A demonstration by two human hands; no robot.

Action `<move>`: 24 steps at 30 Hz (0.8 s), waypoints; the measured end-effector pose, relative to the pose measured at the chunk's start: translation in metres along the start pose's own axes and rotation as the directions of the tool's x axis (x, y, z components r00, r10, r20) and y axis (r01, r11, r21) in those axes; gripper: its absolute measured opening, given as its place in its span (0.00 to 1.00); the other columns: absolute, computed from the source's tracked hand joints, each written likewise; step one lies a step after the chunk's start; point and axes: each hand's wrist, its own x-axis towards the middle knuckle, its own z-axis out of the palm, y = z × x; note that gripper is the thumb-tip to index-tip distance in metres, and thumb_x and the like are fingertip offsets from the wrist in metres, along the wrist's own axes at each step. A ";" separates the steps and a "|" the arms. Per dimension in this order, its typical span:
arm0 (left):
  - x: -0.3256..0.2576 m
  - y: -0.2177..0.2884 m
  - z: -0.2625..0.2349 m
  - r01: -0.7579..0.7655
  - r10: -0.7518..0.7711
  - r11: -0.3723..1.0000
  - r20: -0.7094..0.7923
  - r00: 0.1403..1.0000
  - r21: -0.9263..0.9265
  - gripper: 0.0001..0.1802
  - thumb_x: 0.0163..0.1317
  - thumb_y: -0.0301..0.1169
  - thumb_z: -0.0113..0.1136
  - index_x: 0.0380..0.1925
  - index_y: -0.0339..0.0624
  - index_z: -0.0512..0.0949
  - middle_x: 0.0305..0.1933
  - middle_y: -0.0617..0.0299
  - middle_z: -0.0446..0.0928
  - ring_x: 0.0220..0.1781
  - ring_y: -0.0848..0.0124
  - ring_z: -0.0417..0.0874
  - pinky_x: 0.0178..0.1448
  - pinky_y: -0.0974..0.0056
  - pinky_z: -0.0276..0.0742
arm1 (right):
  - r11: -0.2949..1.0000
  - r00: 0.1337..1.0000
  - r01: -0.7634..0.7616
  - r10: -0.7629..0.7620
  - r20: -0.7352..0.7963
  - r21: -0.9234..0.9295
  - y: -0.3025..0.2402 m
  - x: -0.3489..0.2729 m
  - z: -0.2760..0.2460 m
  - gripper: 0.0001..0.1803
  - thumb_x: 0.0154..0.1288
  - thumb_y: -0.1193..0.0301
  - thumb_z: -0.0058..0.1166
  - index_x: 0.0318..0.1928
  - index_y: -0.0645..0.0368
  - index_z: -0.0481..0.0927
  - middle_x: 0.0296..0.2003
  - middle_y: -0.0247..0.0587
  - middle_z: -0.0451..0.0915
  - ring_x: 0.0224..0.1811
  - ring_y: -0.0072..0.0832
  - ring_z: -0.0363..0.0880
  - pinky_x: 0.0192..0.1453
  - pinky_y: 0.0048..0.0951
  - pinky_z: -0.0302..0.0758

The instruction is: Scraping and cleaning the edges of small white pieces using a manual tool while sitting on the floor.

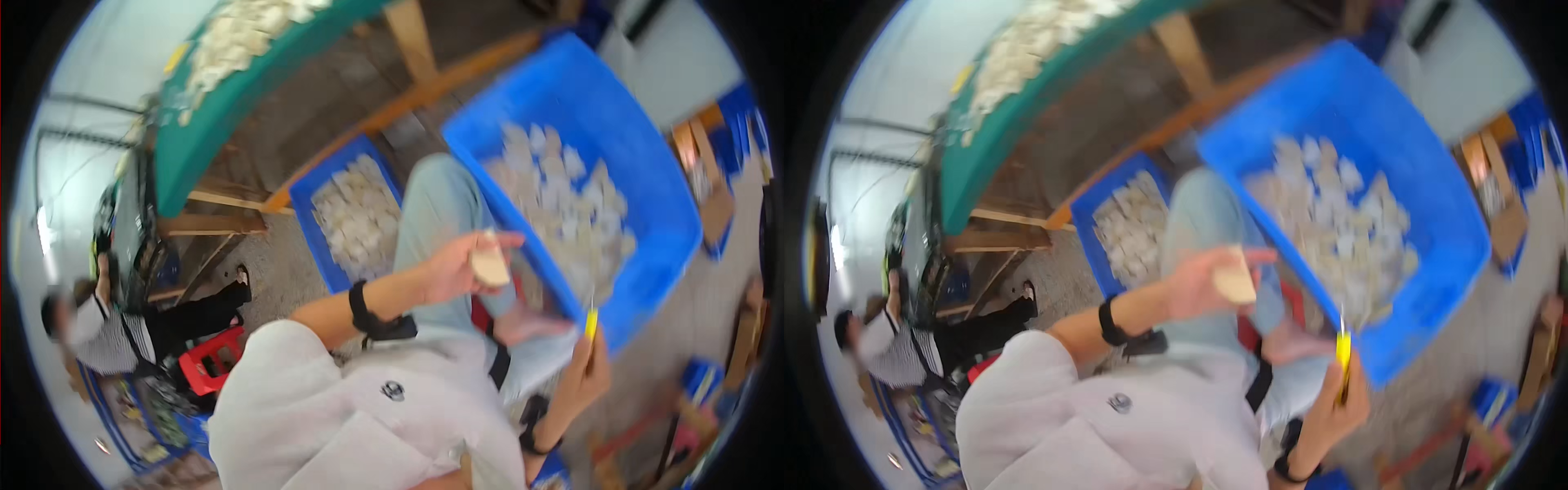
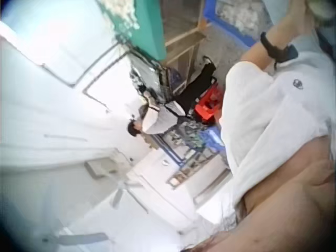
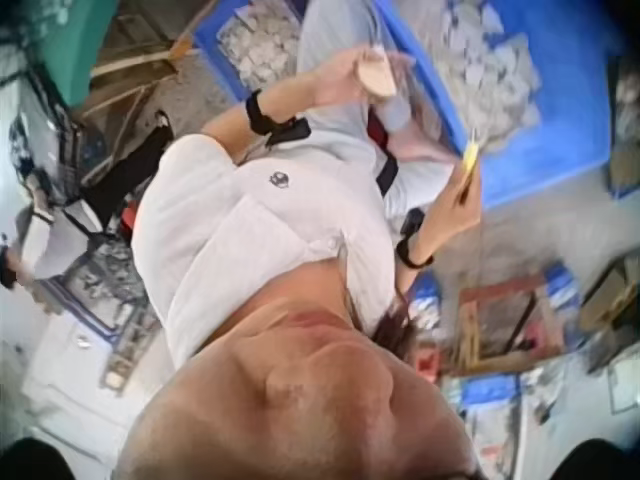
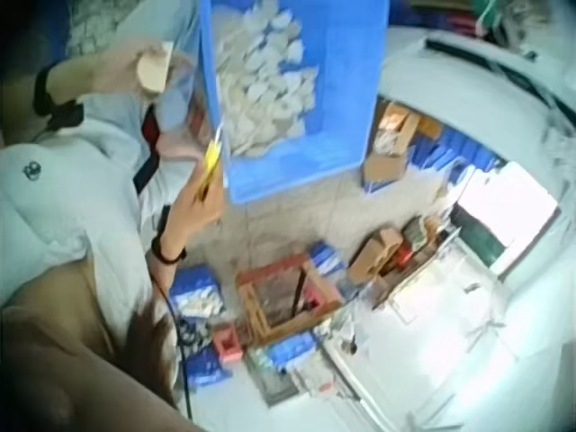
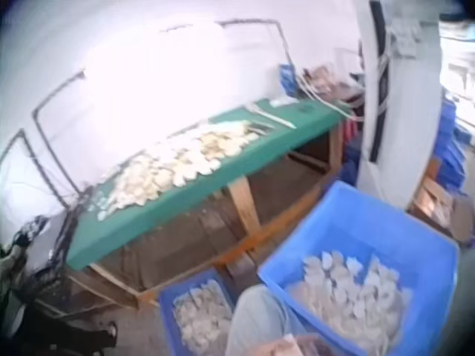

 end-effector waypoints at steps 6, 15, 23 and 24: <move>-0.041 0.176 -0.072 -0.509 0.509 0.861 0.011 0.861 -0.012 0.18 0.58 0.38 0.46 0.47 0.46 0.71 0.39 0.61 0.75 0.38 0.66 0.79 0.33 0.62 0.77 | 1.000 0.998 0.027 -0.027 0.050 0.005 -0.017 0.013 0.017 0.15 0.64 0.71 0.49 0.45 0.71 0.76 0.34 0.51 0.79 0.32 0.31 0.75 0.36 0.28 0.72; -0.060 0.401 -0.017 -0.839 0.924 0.379 -0.198 0.326 0.391 0.37 0.66 0.49 0.41 0.65 0.37 0.45 0.52 0.44 0.67 0.51 0.58 0.72 0.44 0.58 0.76 | 0.988 1.000 0.010 -0.012 0.013 0.156 -0.006 0.026 0.025 0.16 0.65 0.72 0.47 0.47 0.75 0.73 0.32 0.46 0.79 0.31 0.24 0.71 0.35 0.25 0.70; 0.071 0.240 0.002 -0.429 0.516 0.471 0.154 0.843 0.771 0.21 0.68 0.38 0.42 0.54 0.36 0.68 0.34 0.60 0.77 0.31 0.74 0.75 0.39 0.68 0.72 | 0.983 0.999 -0.007 0.014 -0.036 0.186 0.011 0.038 0.011 0.14 0.62 0.72 0.52 0.44 0.71 0.76 0.28 0.39 0.79 0.28 0.20 0.70 0.32 0.23 0.68; 0.071 0.224 0.016 -0.350 0.491 0.429 0.111 0.864 0.833 0.20 0.67 0.34 0.43 0.57 0.40 0.65 0.37 0.59 0.75 0.30 0.74 0.76 0.41 0.68 0.73 | 0.980 0.998 -0.052 0.058 -0.026 0.191 0.019 0.044 0.013 0.14 0.62 0.71 0.53 0.44 0.70 0.76 0.28 0.37 0.78 0.27 0.18 0.69 0.31 0.22 0.67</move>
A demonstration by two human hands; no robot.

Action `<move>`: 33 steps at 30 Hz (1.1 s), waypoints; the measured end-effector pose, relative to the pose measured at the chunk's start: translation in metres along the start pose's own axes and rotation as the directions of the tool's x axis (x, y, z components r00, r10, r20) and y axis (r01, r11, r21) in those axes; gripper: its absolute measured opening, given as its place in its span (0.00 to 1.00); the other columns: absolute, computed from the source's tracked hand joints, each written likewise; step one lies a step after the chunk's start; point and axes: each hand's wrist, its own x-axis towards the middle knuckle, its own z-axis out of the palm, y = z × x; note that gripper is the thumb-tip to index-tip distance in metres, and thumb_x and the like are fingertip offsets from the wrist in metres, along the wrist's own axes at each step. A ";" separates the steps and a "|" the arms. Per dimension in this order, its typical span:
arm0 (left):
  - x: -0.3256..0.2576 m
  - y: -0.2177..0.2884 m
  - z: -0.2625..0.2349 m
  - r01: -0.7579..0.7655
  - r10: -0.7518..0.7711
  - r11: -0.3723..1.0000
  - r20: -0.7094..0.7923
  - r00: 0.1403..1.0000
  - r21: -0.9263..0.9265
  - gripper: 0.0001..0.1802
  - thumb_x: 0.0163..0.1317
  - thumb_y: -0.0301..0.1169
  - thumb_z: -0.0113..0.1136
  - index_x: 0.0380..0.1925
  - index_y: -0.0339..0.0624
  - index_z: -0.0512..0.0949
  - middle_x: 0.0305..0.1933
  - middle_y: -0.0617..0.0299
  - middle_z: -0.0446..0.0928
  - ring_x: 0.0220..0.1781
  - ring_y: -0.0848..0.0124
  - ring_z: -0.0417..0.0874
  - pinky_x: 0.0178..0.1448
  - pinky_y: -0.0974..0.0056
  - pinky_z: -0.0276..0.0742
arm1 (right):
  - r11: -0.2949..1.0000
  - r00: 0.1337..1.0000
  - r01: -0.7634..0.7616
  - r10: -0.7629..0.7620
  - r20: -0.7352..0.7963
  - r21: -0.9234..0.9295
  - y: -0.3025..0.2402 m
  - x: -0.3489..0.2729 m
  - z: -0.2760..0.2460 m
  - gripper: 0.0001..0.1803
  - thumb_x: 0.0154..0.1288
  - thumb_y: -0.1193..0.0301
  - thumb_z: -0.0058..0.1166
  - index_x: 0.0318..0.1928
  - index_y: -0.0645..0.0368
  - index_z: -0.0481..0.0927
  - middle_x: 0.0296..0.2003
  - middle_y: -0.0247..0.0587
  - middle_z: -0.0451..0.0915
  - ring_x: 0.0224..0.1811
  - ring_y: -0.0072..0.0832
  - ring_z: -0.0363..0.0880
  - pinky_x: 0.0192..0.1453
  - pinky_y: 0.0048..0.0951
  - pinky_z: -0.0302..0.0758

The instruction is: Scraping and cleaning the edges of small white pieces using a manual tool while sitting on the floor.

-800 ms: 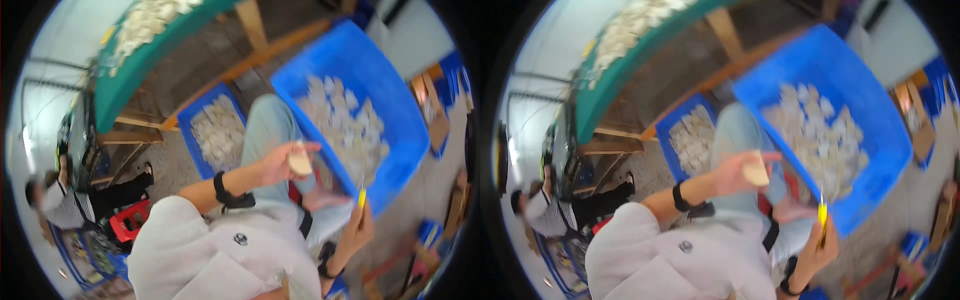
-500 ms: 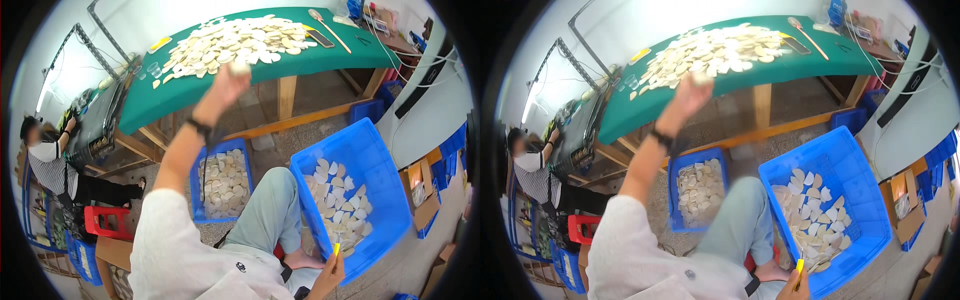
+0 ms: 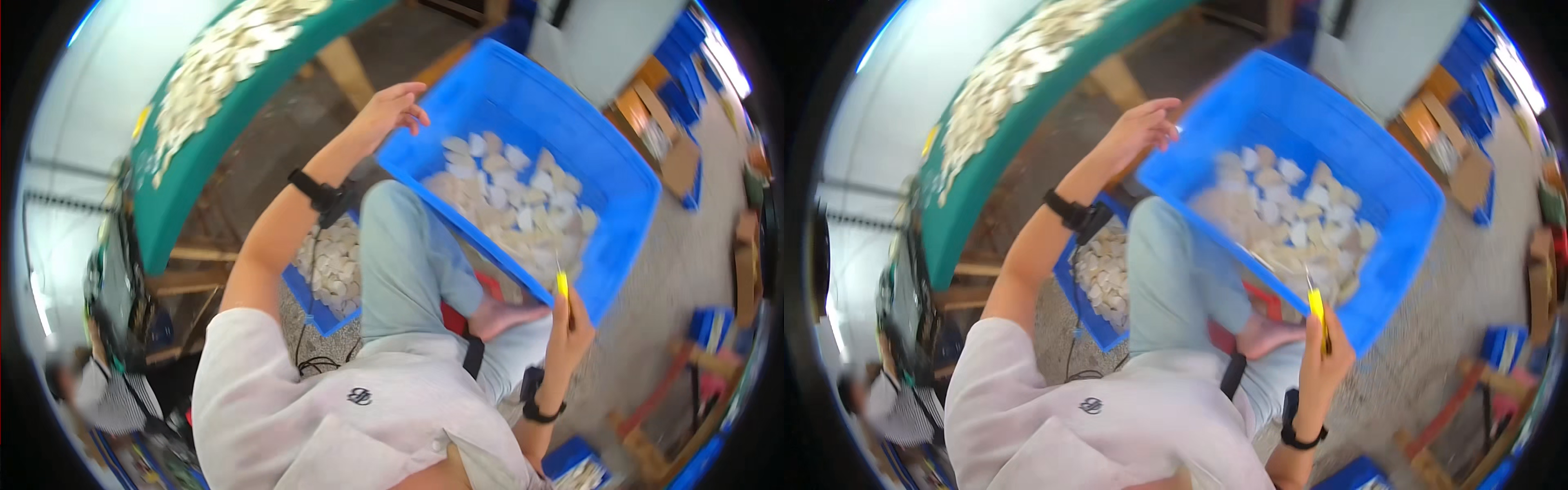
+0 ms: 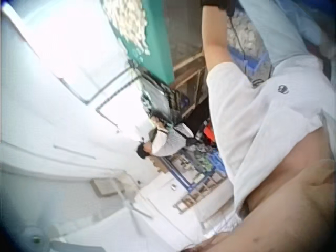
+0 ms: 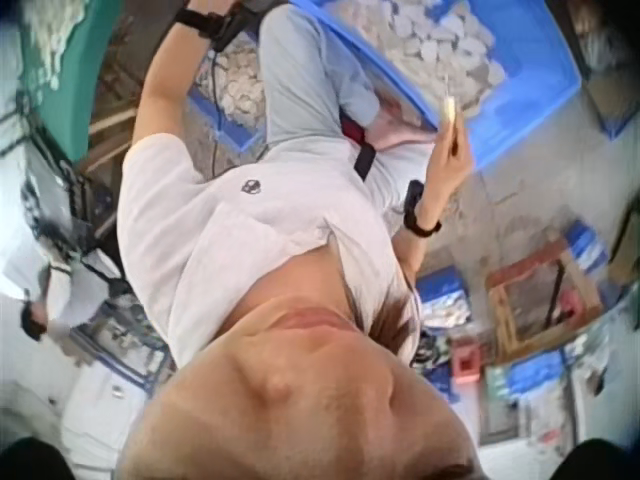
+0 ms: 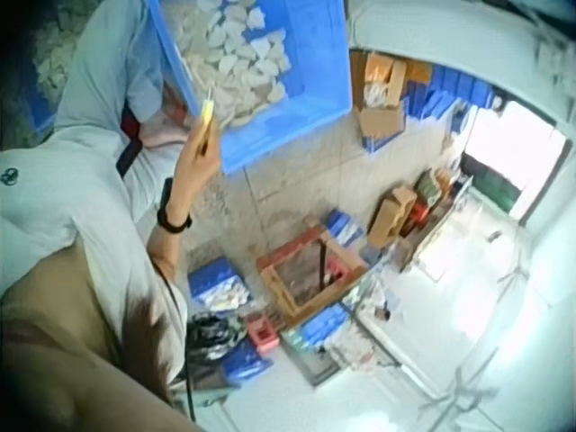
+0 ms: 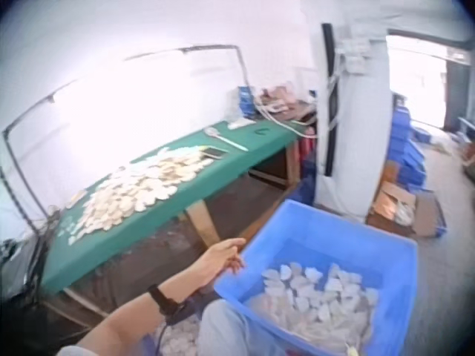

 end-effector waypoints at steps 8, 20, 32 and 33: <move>0.058 -0.045 0.163 -0.551 -0.015 0.267 0.575 0.818 0.791 0.22 0.60 0.42 0.50 0.53 0.47 0.71 0.53 0.51 0.68 0.54 0.55 0.71 0.57 0.55 0.68 | 1.000 0.985 -0.009 0.007 -0.173 -0.010 0.094 0.022 -0.005 0.14 0.60 0.70 0.55 0.43 0.66 0.78 0.26 0.42 0.78 0.23 0.22 0.70 0.28 0.23 0.67; 0.150 -0.203 0.214 -0.413 -0.362 -0.247 0.312 0.879 0.877 0.16 0.58 0.30 0.47 0.46 0.45 0.75 0.51 0.54 0.73 0.51 0.57 0.76 0.51 0.53 0.73 | 0.980 0.991 -0.067 0.088 -0.103 0.187 0.110 0.022 -0.007 0.14 0.59 0.71 0.55 0.44 0.64 0.78 0.29 0.41 0.77 0.27 0.23 0.71 0.31 0.22 0.67; 0.141 -0.194 0.215 -0.415 -0.189 -0.301 0.373 0.909 0.859 0.08 0.48 0.31 0.54 0.27 0.44 0.81 0.33 0.51 0.79 0.38 0.57 0.80 0.33 0.51 0.72 | 0.972 0.996 -0.079 0.087 -0.025 0.221 0.100 0.027 -0.010 0.12 0.59 0.73 0.55 0.42 0.67 0.78 0.27 0.41 0.79 0.26 0.24 0.73 0.32 0.23 0.70; 0.135 -0.169 0.214 -0.499 -0.163 -0.214 0.473 0.866 0.840 0.08 0.49 0.30 0.54 0.28 0.44 0.80 0.33 0.51 0.79 0.36 0.58 0.81 0.33 0.53 0.72 | 0.972 0.998 -0.055 0.058 -0.007 0.229 0.105 0.026 -0.010 0.12 0.59 0.73 0.55 0.42 0.67 0.78 0.27 0.41 0.79 0.26 0.24 0.73 0.32 0.23 0.70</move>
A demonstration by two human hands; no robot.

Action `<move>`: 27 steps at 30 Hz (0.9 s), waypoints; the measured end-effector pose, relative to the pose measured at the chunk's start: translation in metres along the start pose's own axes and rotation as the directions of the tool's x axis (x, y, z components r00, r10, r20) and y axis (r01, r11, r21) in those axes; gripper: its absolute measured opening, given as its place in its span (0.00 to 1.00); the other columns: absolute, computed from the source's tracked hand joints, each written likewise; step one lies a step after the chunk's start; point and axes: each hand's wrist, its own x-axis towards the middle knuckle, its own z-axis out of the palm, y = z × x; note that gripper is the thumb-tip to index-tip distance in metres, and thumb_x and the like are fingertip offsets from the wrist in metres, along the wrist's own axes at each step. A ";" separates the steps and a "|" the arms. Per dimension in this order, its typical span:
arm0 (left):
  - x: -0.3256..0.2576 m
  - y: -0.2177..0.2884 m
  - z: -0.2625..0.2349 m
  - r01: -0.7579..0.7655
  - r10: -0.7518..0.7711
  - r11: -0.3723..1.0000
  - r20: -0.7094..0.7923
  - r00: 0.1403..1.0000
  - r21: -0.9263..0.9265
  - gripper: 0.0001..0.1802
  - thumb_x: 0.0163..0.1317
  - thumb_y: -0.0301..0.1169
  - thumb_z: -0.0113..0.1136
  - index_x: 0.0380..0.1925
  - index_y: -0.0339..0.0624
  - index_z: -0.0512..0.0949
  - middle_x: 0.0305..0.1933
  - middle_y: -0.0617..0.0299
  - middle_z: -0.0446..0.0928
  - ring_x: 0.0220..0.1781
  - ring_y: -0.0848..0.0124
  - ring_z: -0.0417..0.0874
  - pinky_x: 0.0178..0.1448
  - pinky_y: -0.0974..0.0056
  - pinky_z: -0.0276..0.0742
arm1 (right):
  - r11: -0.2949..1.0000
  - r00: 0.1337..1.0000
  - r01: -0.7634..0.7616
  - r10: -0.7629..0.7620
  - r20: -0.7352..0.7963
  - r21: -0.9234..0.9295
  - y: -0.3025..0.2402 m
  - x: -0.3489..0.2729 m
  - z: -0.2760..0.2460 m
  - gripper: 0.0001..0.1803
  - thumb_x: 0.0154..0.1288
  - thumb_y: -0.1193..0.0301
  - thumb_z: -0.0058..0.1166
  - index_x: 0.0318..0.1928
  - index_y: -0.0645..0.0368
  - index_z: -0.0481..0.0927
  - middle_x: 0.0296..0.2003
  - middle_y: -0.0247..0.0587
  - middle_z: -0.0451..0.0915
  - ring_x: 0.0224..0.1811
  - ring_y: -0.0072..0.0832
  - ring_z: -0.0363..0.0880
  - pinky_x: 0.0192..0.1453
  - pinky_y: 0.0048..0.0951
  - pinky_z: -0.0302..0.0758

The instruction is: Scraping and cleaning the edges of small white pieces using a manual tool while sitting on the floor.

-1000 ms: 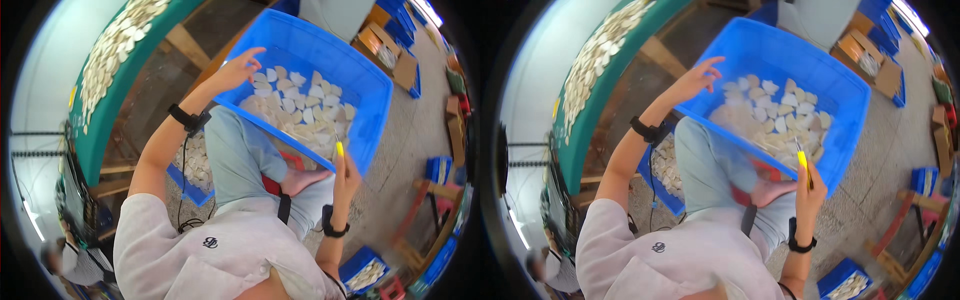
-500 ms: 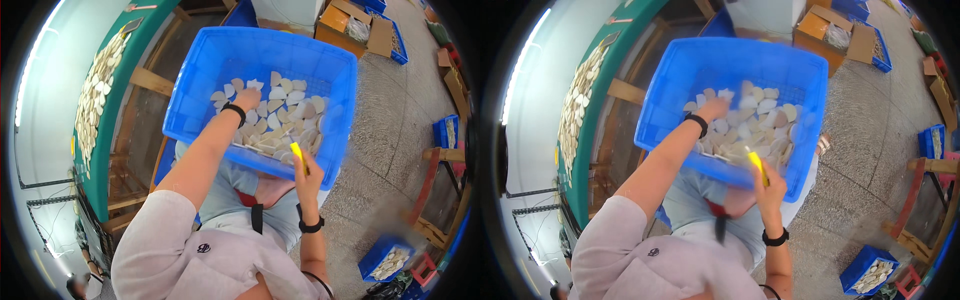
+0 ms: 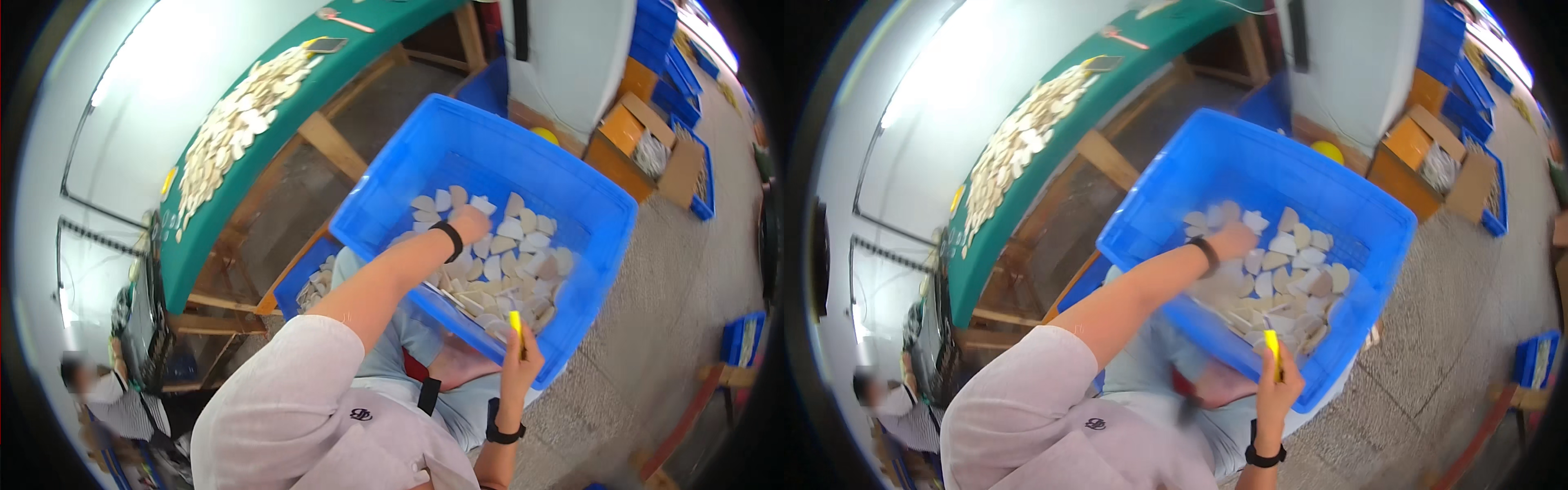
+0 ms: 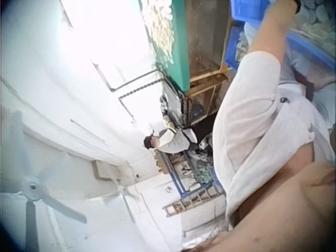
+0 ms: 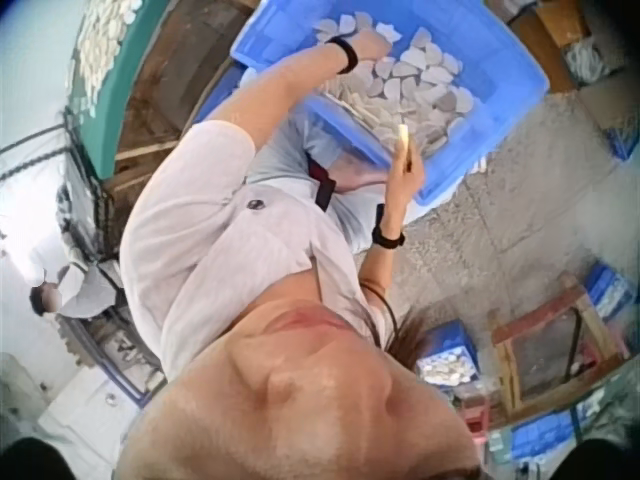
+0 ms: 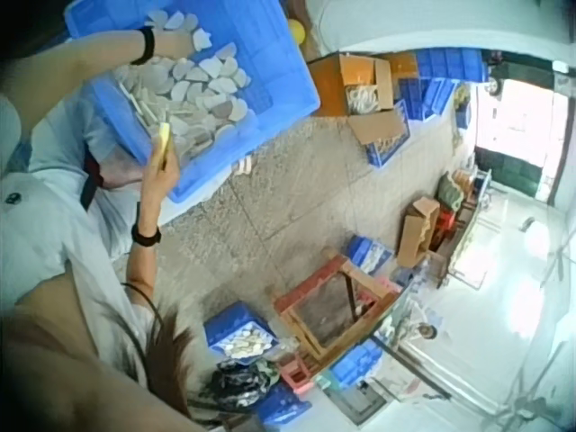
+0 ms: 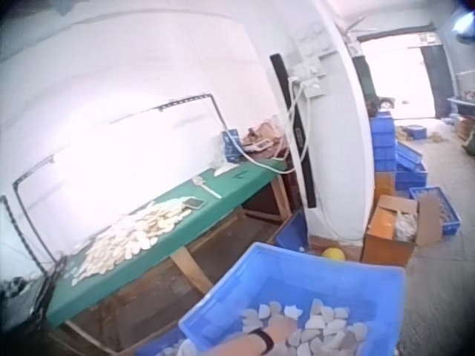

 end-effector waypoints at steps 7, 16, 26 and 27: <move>-0.079 0.040 -0.127 -0.323 0.067 0.571 -0.350 0.934 -0.755 0.15 0.54 0.37 0.58 0.36 0.40 0.71 0.32 0.56 0.76 0.33 0.65 0.78 0.37 0.61 0.73 | 0.991 0.993 0.079 -0.069 -0.100 0.106 -0.004 -0.011 -0.013 0.17 0.62 0.72 0.52 0.50 0.67 0.74 0.34 0.33 0.74 0.29 0.16 0.66 0.30 0.17 0.63; -0.202 0.093 -0.122 -0.223 -0.019 -0.352 -0.231 0.973 -0.909 0.13 0.60 0.33 0.57 0.39 0.39 0.68 0.33 0.64 0.73 0.31 0.78 0.74 0.33 0.71 0.70 | 0.970 0.979 -0.088 0.126 -0.161 0.228 -0.070 -0.053 0.015 0.15 0.62 0.72 0.53 0.48 0.67 0.73 0.33 0.33 0.74 0.27 0.13 0.65 0.24 0.13 0.57; -0.259 0.098 -0.129 -0.210 -0.223 -0.508 -0.109 0.969 -0.835 0.13 0.59 0.34 0.60 0.37 0.40 0.69 0.33 0.67 0.72 0.31 0.81 0.72 0.33 0.75 0.70 | 0.916 0.983 -0.173 0.183 0.006 0.362 -0.091 -0.061 0.032 0.06 0.59 0.75 0.57 0.35 0.64 0.76 0.21 0.24 0.68 0.19 0.10 0.60 0.21 0.14 0.54; -0.259 0.098 -0.129 -0.242 -0.254 -0.470 -0.132 0.958 -0.849 0.13 0.59 0.34 0.60 0.37 0.40 0.69 0.33 0.67 0.72 0.32 0.81 0.72 0.33 0.76 0.70 | 0.902 0.984 -0.168 0.178 0.014 0.397 -0.093 -0.059 0.034 0.06 0.59 0.74 0.56 0.35 0.64 0.76 0.20 0.23 0.66 0.18 0.10 0.58 0.20 0.15 0.52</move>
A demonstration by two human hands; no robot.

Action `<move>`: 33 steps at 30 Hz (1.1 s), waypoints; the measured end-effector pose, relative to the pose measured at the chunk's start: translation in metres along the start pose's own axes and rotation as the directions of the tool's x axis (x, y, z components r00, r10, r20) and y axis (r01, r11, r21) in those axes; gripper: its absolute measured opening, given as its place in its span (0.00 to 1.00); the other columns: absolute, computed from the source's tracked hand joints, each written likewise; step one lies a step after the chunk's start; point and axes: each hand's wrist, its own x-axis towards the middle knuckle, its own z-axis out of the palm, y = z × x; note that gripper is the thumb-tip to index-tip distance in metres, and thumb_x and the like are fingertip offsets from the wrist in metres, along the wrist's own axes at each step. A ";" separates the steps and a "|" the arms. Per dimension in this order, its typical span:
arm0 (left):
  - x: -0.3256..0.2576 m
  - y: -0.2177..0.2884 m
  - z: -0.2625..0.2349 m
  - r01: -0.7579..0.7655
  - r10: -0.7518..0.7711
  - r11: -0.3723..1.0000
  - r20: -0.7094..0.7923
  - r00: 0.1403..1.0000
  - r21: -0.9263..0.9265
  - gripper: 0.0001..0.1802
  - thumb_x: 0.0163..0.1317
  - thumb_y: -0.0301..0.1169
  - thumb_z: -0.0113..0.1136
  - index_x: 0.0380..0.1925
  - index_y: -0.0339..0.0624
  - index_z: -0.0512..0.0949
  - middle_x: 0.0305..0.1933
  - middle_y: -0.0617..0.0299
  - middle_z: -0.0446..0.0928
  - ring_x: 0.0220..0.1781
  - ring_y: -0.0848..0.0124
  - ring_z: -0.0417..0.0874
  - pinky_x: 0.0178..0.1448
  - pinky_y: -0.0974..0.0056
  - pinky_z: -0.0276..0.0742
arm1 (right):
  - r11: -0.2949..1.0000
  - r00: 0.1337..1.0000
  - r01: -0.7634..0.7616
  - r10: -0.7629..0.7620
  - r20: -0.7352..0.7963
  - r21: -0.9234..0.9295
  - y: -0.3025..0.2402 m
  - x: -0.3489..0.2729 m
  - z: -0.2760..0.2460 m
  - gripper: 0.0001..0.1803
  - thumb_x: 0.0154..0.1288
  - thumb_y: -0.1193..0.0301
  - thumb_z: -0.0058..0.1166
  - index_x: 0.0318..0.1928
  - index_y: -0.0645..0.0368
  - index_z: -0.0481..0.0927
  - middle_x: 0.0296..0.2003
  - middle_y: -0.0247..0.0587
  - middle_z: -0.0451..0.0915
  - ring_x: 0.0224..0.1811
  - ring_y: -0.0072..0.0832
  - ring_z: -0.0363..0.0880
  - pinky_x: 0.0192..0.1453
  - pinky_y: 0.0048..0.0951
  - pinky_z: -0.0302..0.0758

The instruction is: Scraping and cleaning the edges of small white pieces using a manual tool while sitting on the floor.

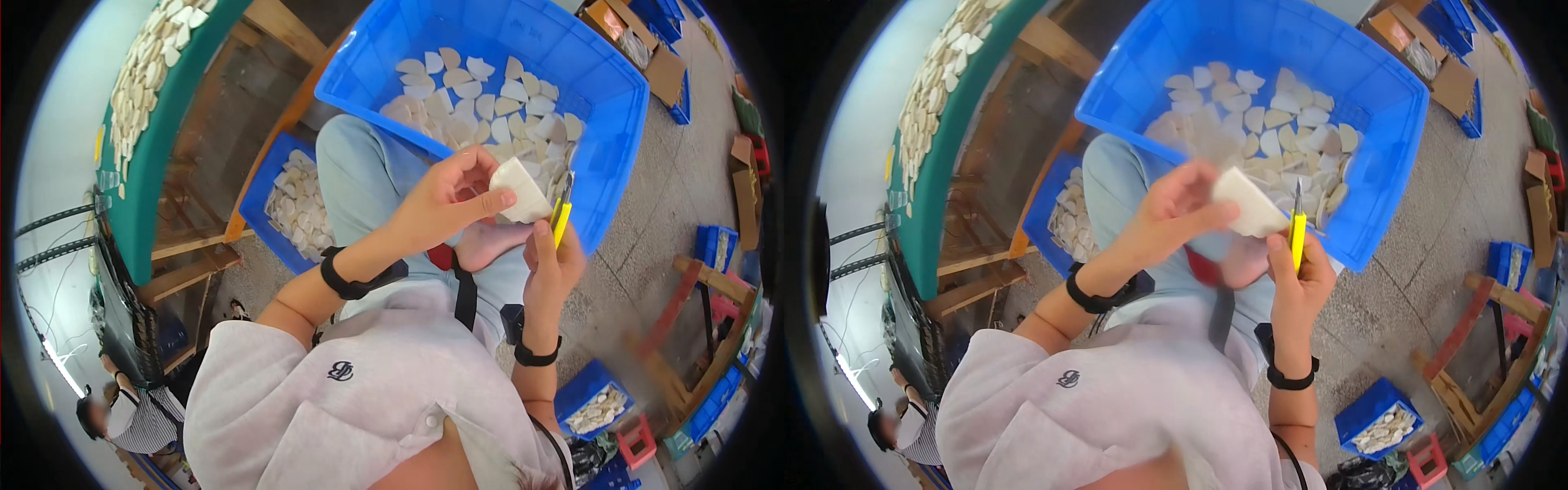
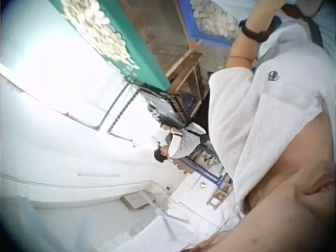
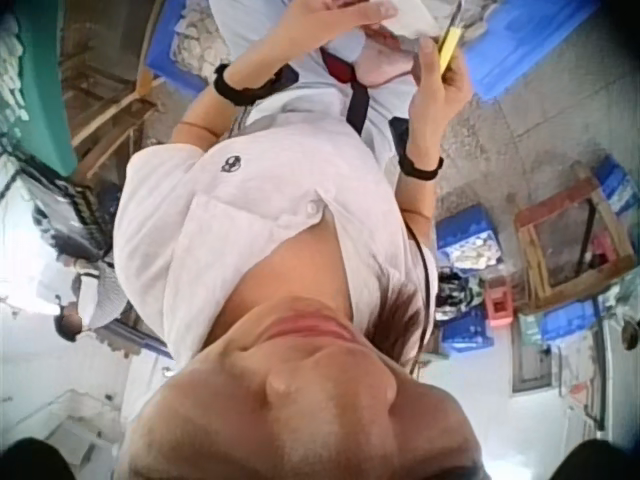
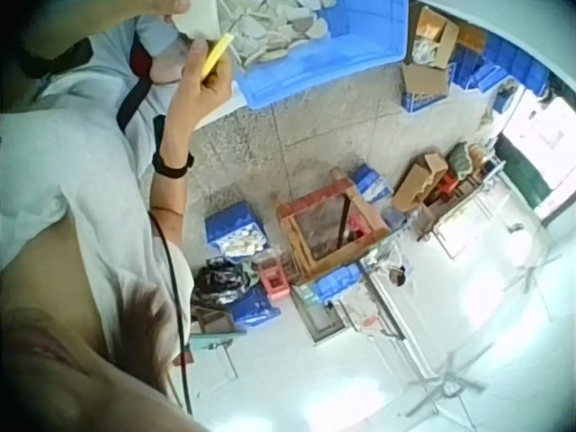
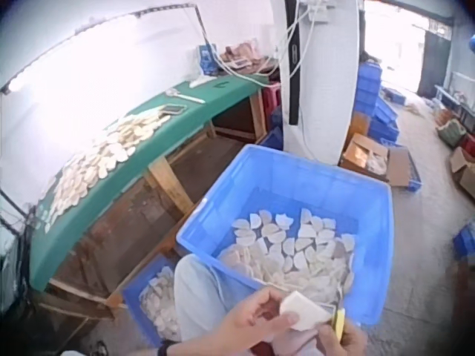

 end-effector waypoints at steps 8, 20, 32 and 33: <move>-0.013 -0.001 -0.004 -0.048 0.049 0.999 0.048 0.998 -0.015 0.16 0.60 0.31 0.56 0.46 0.39 0.69 0.39 0.64 0.72 0.40 0.78 0.72 0.45 0.71 0.69 | 0.937 0.974 -0.181 0.129 0.188 0.298 0.009 -0.003 0.010 0.05 0.60 0.75 0.54 0.35 0.64 0.73 0.19 0.25 0.66 0.16 0.11 0.56 0.19 0.16 0.50; -0.014 -0.003 -0.014 0.067 -0.027 0.929 0.113 0.993 -0.364 0.21 0.65 0.32 0.44 0.56 0.35 0.67 0.44 0.59 0.73 0.48 0.71 0.73 0.55 0.67 0.70 | 0.989 0.984 0.140 -0.133 0.118 -0.052 -0.006 -0.009 0.013 0.15 0.68 0.65 0.43 0.43 0.66 0.72 0.18 0.27 0.64 0.17 0.11 0.56 0.21 0.14 0.52; -0.020 0.005 -0.028 0.036 -0.017 0.984 0.107 0.994 -0.177 0.10 0.61 0.32 0.50 0.37 0.36 0.74 0.42 0.59 0.74 0.48 0.72 0.73 0.55 0.68 0.65 | 0.954 0.970 0.211 -0.177 0.167 -0.214 -0.011 -0.010 0.018 0.15 0.66 0.70 0.49 0.49 0.67 0.71 0.27 0.32 0.71 0.22 0.14 0.64 0.24 0.14 0.59; -0.019 0.005 -0.029 -0.008 0.023 0.994 0.134 0.991 -0.104 0.11 0.60 0.32 0.52 0.39 0.37 0.74 0.42 0.61 0.73 0.48 0.73 0.72 0.55 0.68 0.64 | 0.954 0.971 0.209 -0.176 0.164 -0.214 -0.011 -0.010 0.018 0.15 0.66 0.70 0.49 0.49 0.67 0.71 0.27 0.32 0.71 0.22 0.14 0.64 0.24 0.14 0.59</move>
